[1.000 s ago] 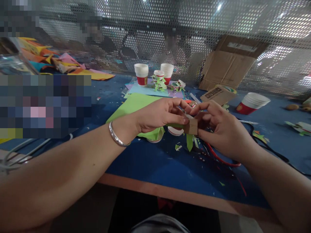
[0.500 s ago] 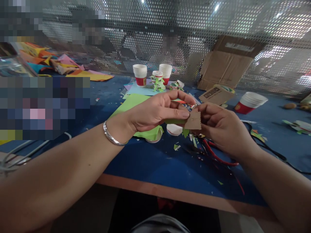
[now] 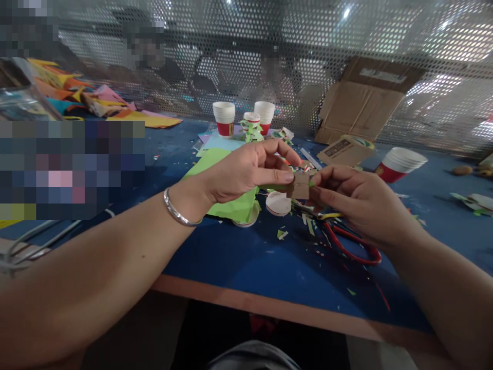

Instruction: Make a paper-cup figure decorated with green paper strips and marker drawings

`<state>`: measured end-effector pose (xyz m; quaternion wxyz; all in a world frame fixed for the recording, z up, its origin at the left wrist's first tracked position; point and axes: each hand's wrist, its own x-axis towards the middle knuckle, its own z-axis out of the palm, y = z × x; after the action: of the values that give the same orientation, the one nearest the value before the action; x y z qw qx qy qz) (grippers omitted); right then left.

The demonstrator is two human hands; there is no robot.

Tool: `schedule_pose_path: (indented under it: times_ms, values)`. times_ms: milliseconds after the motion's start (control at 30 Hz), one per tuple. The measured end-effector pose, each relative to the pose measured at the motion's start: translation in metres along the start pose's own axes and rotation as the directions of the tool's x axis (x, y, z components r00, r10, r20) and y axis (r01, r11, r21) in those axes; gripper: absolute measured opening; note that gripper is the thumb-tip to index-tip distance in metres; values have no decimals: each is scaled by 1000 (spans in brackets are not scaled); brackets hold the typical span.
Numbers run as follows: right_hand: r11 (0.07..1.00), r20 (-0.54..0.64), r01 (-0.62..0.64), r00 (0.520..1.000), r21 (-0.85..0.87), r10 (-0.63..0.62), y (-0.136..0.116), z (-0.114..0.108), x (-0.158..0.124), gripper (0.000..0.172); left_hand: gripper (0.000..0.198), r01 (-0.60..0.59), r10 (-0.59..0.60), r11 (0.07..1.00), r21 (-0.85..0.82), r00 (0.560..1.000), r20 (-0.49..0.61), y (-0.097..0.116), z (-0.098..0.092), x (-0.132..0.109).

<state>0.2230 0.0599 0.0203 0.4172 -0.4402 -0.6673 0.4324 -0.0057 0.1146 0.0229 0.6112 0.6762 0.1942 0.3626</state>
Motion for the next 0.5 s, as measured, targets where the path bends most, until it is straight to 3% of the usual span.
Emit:
schedule_pose_path:
  times_ms: [200,500]
  values:
    - [999,-93,33,995,-29,-36,-3,-5,-2,22,16,29,-21,975,219,999,-39,-2,-3,0]
    - [985,75,-139,986,-105,147,-2,-2,-2,32,15,62,-57,943,328,998,-25,-1,-3,0]
